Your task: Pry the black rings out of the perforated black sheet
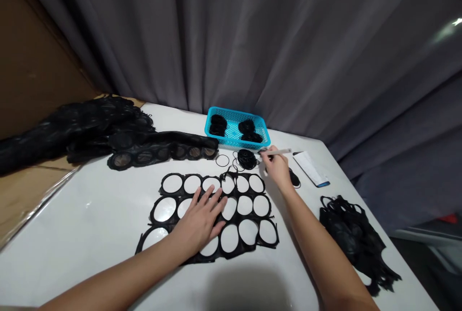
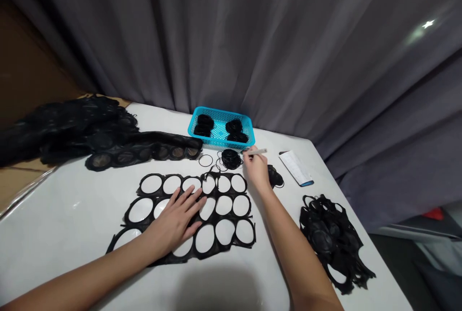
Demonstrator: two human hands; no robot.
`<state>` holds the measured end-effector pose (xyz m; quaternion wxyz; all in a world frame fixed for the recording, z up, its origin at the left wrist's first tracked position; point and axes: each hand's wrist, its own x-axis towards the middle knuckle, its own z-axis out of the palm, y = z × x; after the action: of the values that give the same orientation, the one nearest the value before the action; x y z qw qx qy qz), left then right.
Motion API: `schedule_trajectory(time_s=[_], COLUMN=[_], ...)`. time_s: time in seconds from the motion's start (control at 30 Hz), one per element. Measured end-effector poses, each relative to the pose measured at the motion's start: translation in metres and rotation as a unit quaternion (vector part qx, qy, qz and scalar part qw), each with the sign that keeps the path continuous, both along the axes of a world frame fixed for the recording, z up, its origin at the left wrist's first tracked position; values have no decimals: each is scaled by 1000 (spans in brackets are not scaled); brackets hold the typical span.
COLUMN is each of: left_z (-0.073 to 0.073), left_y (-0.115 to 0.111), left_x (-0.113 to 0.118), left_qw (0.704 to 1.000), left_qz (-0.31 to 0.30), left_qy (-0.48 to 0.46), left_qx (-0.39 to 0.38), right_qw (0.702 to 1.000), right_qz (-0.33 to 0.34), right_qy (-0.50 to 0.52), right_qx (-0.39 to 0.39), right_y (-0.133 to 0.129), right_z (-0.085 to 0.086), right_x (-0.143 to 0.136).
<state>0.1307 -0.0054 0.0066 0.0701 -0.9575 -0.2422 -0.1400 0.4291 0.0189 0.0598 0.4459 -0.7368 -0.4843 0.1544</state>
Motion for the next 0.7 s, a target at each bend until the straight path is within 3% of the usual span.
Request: schedule_trajectory(time_s=[0.07, 0.17, 0.33, 0.53, 0.7], left_z=[4, 10, 8, -1, -3], left_y=[1, 3, 2, 2, 1], left_x=[-4, -14, -33, -38, -37], left_qw=[1000, 999, 999, 997, 998], left_qz=[-5, 14, 29, 34, 38], left_qy=[-9, -23, -12, -18, -24], left_qx=[6, 23, 41, 62, 48], right_qw=[989, 966, 902, 939, 940], right_qz=[64, 143, 243, 280, 292], right_qy=[128, 202, 340, 156, 116], right_qx=[-38, -74, -105, -123, -130], right_y=[1, 0, -11, -22, -23], right_z=[-5, -12, -17, -18, -17], right_x=[-21, -57, -103, -124, -127])
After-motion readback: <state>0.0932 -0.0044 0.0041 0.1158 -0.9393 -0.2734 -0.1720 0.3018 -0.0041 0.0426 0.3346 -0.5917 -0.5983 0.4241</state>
